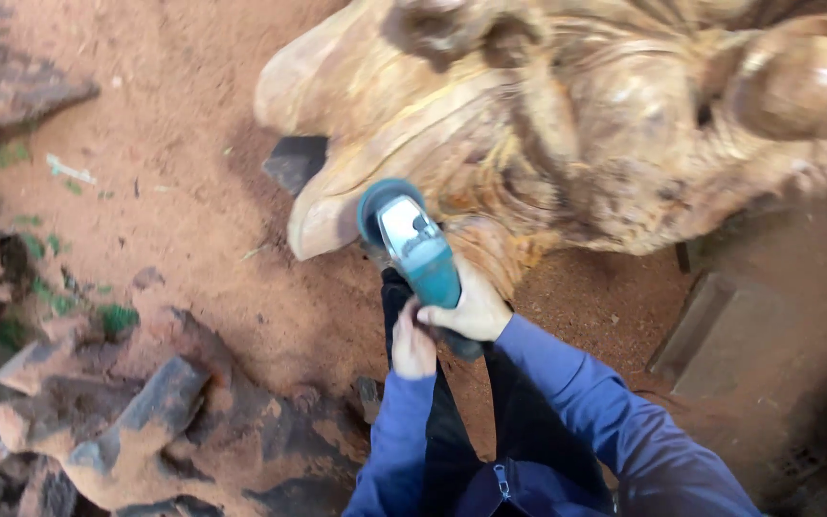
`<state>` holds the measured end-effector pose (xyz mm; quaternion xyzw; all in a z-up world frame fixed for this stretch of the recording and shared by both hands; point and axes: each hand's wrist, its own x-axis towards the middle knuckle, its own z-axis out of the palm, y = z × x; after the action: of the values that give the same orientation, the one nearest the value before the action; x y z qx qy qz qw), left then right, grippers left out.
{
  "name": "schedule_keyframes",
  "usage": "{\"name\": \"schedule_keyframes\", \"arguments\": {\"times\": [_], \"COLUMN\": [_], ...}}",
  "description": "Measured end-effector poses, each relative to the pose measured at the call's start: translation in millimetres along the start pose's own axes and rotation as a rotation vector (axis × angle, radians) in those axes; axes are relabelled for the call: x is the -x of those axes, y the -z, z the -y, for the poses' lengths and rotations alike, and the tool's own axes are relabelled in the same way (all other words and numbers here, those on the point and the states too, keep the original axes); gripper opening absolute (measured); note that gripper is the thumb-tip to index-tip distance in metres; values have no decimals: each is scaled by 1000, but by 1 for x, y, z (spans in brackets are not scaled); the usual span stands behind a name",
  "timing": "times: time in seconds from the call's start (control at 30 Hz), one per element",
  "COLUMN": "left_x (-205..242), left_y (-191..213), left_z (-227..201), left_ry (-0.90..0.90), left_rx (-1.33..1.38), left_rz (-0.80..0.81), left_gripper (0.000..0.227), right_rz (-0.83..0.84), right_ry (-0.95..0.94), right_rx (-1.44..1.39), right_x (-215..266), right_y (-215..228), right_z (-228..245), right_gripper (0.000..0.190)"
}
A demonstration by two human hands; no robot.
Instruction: Using a handheld angle grinder with a sanding disc to smooth the surface of a large, intricate wood sculpture.
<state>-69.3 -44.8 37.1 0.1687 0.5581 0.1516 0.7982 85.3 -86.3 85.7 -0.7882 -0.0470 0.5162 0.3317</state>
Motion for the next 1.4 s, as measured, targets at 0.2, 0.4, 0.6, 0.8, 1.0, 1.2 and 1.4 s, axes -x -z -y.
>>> {"name": "schedule_keyframes", "arguments": {"times": [0.2, 0.4, 0.6, 0.8, 1.0, 1.2, 1.4], "left_x": [79, 151, 183, 187, 218, 269, 296], "left_y": [128, 58, 75, 128, 181, 221, 222], "left_z": [65, 38, 46, 73, 117, 161, 181], "left_ry": [-117, -362, -632, -121, 330, 143, 243], "left_rx": [-415, -1168, -1327, -648, -244, -465, -258], "left_rz": [404, 138, 164, 447, 670, 540, 711], "left_gripper": [93, 60, 51, 77, 75, 53, 57], "right_rz": [232, 375, 440, 527, 704, 655, 817], "right_ry": [174, -82, -136, -104, 115, 71, 52], "right_rx": [-679, -1080, -1090, -1199, -818, -714, -1050], "right_x": [22, 55, 88, 129, 187, 234, 288], "right_y": [2, -16, -24, -53, -81, -118, -95], "right_z": [-61, -91, -106, -160, -204, -268, -267], "right_gripper": [68, 54, 49, 51, 56, 57, 69]}}
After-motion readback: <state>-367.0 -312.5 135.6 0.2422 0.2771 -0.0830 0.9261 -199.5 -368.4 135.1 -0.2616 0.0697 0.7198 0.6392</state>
